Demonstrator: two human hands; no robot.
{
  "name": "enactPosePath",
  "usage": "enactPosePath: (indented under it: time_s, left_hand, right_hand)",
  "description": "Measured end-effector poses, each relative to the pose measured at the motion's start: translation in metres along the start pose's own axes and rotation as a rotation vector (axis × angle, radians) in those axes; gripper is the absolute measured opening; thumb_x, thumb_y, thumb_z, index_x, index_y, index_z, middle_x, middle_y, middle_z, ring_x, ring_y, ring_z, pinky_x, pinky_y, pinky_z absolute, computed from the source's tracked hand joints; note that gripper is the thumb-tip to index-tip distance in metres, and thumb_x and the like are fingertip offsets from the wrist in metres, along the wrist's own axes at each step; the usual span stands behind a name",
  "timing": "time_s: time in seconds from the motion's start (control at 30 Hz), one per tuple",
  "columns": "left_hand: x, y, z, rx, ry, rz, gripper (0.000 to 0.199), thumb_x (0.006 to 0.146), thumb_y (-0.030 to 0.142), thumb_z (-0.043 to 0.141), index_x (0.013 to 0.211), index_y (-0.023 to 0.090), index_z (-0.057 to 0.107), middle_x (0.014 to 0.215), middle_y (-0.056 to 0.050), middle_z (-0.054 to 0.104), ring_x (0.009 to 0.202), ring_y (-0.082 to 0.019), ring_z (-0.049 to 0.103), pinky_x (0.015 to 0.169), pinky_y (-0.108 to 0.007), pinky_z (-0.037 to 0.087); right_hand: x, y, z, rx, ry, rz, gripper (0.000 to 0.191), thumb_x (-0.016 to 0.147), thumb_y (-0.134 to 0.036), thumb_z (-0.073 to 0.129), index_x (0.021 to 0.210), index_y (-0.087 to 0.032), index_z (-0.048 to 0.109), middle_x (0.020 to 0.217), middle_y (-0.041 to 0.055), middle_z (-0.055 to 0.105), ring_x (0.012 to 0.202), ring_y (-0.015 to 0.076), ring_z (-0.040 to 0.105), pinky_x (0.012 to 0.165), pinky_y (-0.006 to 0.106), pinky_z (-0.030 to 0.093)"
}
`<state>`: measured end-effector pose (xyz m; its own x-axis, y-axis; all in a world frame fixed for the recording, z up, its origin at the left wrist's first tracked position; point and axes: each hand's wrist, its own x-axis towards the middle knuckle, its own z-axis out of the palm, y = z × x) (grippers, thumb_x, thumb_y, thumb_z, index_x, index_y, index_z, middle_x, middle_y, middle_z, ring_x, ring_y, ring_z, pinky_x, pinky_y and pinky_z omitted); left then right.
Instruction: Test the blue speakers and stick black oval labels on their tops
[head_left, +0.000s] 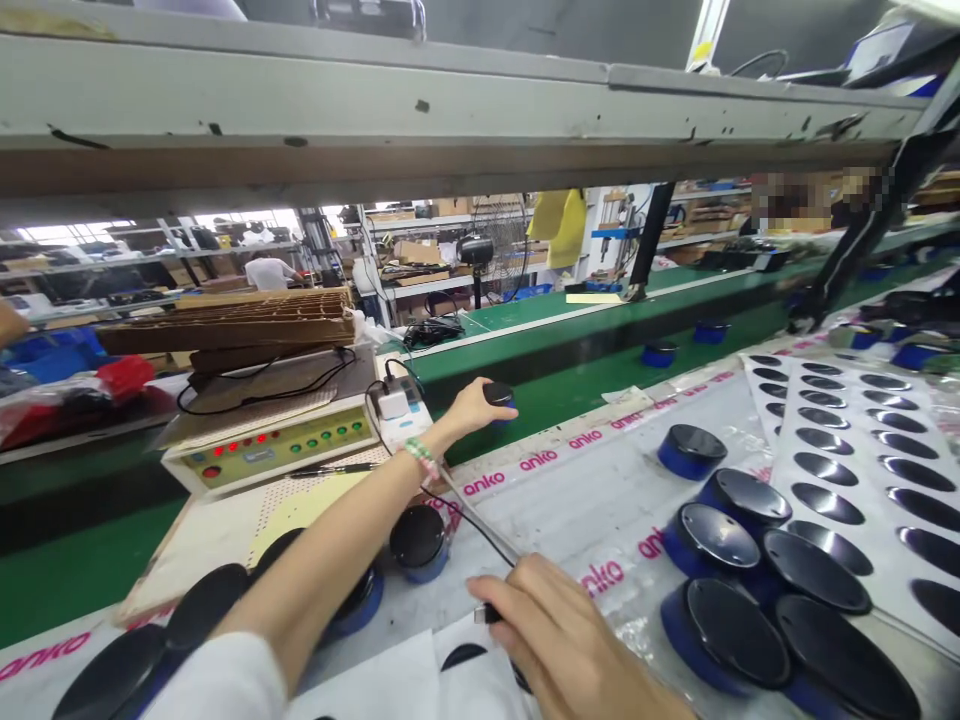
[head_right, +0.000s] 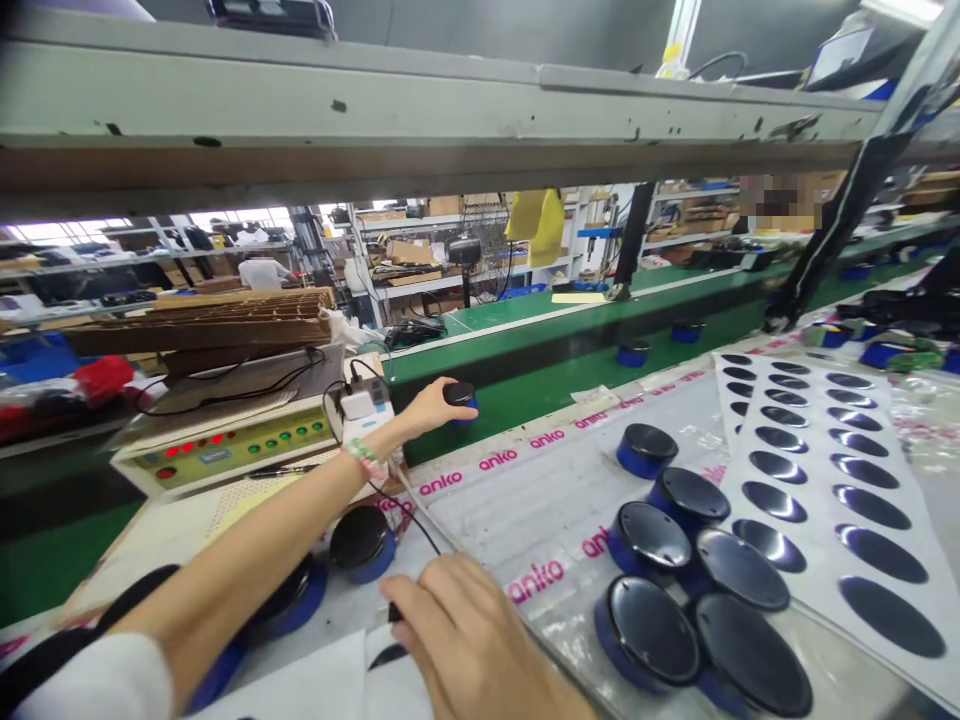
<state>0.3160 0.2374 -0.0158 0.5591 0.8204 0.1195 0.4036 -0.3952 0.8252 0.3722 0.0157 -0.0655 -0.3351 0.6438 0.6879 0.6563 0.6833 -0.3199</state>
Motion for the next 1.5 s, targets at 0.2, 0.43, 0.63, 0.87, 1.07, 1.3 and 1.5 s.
enactPosePath:
  time_s: [0.2, 0.43, 0.63, 0.87, 1.07, 1.3, 1.5]
  left_hand:
    - [-0.146, 0.024, -0.053, -0.297, -0.143, 0.057, 0.08, 0.065, 0.08, 0.054, 0.11, 0.014, 0.058, 0.095, -0.008, 0.064, 0.082, -0.02, 0.061, 0.068, -0.03, 0.049]
    - [-0.273, 0.037, -0.077, -0.462, -0.003, 0.052, 0.077, 0.054, 0.078, 0.064, 0.101, 0.018, 0.056, 0.098, -0.005, 0.061, 0.09, -0.02, 0.055, 0.079, -0.028, 0.044]
    - [-0.314, 0.031, -0.083, -0.365, 0.203, 0.054, 0.073, 0.056, 0.065, 0.074, 0.109, 0.025, 0.043, 0.104, -0.001, 0.058, 0.09, -0.017, 0.053, 0.078, -0.026, 0.043]
    - [-0.348, 0.023, -0.075, -0.117, 0.389, 0.061, 0.058, 0.078, 0.059, 0.06, 0.121, 0.028, 0.035, 0.112, -0.004, 0.05, 0.097, -0.021, 0.053, 0.086, -0.035, 0.043]
    - [-0.351, 0.012, -0.071, 0.07, 0.402, 0.199, 0.058, 0.084, 0.057, 0.054, 0.127, 0.03, 0.025, 0.12, -0.007, 0.045, 0.106, -0.021, 0.054, 0.089, -0.036, 0.048]
    - [-0.358, 0.027, -0.086, 0.826, 0.568, 0.633, 0.055, 0.085, 0.041, 0.061, 0.13, 0.013, 0.046, 0.112, -0.011, 0.048, 0.114, -0.024, 0.05, 0.1, -0.035, 0.047]
    - [-0.367, 0.033, -0.081, 0.922, 0.53, 0.82, 0.025, 0.08, 0.011, 0.065, 0.098, 0.028, 0.067, 0.077, 0.002, 0.049, 0.118, -0.023, 0.047, 0.114, -0.042, 0.035]
  right_hand:
    - [0.007, -0.02, -0.011, 0.205, 0.224, 0.151, 0.017, 0.1, -0.024, 0.039, 0.095, -0.02, 0.055, 0.073, 0.0006, 0.052, 0.064, 0.0126, 0.053, 0.056, 0.022, 0.044]
    - [0.04, -0.089, -0.017, 0.199, 0.096, -0.03, 0.014, 0.095, -0.015, 0.045, 0.086, -0.018, 0.055, 0.071, 0.0017, 0.051, 0.066, 0.0159, 0.048, 0.061, 0.029, 0.04]
    - [0.049, -0.118, -0.008, -0.007, 0.011, -0.084, 0.026, 0.091, -0.008, 0.044, 0.068, -0.018, 0.049, 0.063, 0.001, 0.047, 0.058, 0.0159, 0.04, 0.058, 0.032, 0.03]
    - [0.046, -0.132, 0.008, -0.019, 0.067, -0.125, 0.02, 0.088, -0.002, 0.044, 0.075, -0.015, 0.052, 0.064, 0.0025, 0.046, 0.059, 0.0169, 0.038, 0.058, 0.032, 0.027]
    - [0.045, -0.13, 0.019, 0.027, 0.033, -0.118, 0.015, 0.089, -0.003, 0.044, 0.084, -0.016, 0.05, 0.068, 0.0021, 0.045, 0.062, 0.0173, 0.038, 0.059, 0.032, 0.03]
    - [0.031, -0.114, 0.032, 0.297, -0.18, 0.005, 0.013, 0.096, -0.013, 0.037, 0.097, -0.022, 0.046, 0.091, 0.0036, 0.053, 0.086, 0.0183, 0.051, 0.075, 0.03, 0.046]
    - [0.026, -0.114, 0.037, 0.242, -0.033, -0.114, 0.014, 0.092, -0.009, 0.041, 0.093, -0.021, 0.048, 0.082, 0.0035, 0.053, 0.08, 0.0206, 0.053, 0.075, 0.033, 0.047]
